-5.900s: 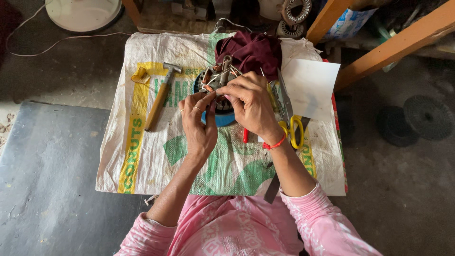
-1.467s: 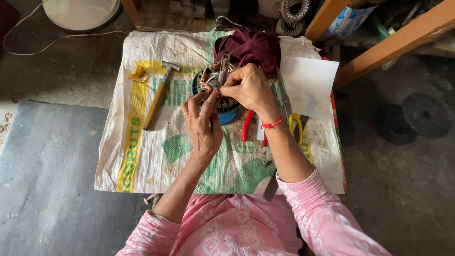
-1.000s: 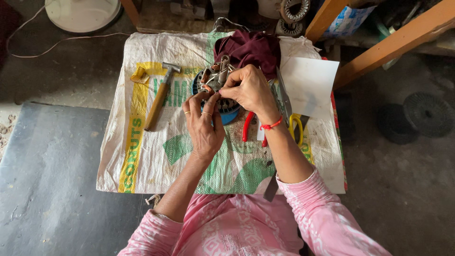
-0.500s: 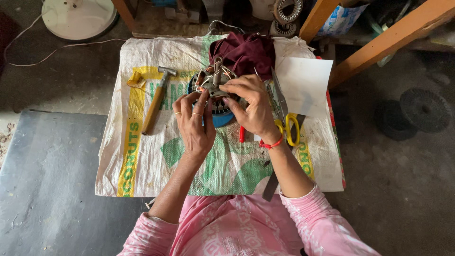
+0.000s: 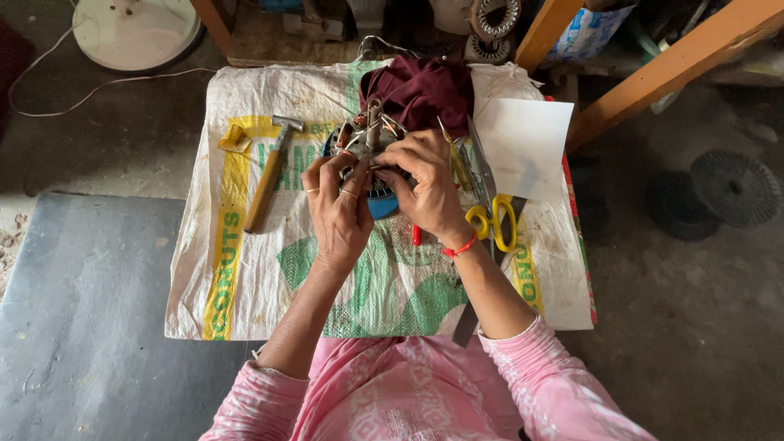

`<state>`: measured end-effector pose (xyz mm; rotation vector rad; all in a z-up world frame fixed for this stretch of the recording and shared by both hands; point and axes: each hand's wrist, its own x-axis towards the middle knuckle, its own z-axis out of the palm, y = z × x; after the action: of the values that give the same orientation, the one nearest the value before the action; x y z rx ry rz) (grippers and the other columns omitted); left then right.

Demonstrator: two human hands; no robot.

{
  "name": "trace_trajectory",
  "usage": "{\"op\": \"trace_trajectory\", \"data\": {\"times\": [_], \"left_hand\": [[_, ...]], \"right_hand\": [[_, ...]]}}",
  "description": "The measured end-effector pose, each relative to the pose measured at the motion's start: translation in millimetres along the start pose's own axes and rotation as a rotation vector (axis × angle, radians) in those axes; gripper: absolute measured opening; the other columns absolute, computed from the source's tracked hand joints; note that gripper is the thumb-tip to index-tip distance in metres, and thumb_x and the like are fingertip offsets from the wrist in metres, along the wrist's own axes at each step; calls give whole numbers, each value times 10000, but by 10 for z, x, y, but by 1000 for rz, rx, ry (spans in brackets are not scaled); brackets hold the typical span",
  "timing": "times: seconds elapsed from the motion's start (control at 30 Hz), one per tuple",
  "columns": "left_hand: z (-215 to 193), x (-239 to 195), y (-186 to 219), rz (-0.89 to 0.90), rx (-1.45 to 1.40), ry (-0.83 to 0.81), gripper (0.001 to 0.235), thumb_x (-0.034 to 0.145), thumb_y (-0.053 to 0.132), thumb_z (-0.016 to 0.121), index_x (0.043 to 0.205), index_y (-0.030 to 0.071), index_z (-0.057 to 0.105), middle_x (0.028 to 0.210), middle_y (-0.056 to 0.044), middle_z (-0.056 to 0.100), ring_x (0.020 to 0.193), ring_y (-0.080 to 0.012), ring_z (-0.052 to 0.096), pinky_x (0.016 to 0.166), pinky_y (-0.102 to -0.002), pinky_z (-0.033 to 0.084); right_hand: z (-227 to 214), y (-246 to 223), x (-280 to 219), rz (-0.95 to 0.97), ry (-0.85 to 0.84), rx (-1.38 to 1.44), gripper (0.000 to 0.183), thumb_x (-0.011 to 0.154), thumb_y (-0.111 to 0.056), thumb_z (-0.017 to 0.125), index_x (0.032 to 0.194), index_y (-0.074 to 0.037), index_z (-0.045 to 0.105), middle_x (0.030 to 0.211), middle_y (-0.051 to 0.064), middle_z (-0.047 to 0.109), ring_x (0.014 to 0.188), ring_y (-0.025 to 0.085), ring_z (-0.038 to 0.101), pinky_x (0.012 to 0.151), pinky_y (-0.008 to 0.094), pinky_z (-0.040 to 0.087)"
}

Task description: The person sits on the floor and works on a motor stator, using scissors to trim copper wires and pliers to adjust and secure the windings. The person repeatedly manipulates the stator and tools to complete the repair.

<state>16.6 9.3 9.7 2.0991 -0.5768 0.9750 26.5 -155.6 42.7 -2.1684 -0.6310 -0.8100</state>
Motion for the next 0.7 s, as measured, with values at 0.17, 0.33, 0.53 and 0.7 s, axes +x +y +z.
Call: {"op": "trace_trajectory", "data": {"times": [0.17, 0.33, 0.53, 0.7], "left_hand": [[10, -44, -20, 11, 48, -5, 374, 926, -27, 656, 1289, 60, 680, 1299, -129, 592, 1263, -367, 490, 1070, -497, 442], [70, -92, -34, 0, 65, -1, 388, 923, -24, 664, 1297, 71, 692, 1297, -126, 595, 1269, -356, 484, 1072, -479, 439], [99, -86, -58, -83, -33, 99, 251, 949, 64, 767, 1187, 143, 781, 1274, -85, 620, 1253, -309, 493, 1053, -443, 444], [92, -18, -99, -134, -129, 133, 240, 843, 126, 865, 1070, 183, 813, 1251, -87, 613, 1218, -311, 488, 1027, -435, 437]], "right_hand": [[3, -27, -10, -19, 15, -8, 176, 880, -89, 798, 1048, -86, 745, 1074, 31, 695, 1093, 251, 558, 1011, 406, 410], [35, -30, -39, -19, 43, 2, 170, 893, -49, 774, 1057, -84, 742, 1065, 22, 692, 1094, 249, 562, 1003, 396, 423], [99, -18, -59, -33, 97, 0, 125, 911, -83, 784, 1030, -90, 747, 1015, 15, 683, 1057, 243, 564, 968, 382, 435], [124, 8, -72, -24, 135, 1, 96, 921, -72, 776, 1012, -101, 773, 939, 14, 666, 999, 235, 562, 928, 376, 440]]}}
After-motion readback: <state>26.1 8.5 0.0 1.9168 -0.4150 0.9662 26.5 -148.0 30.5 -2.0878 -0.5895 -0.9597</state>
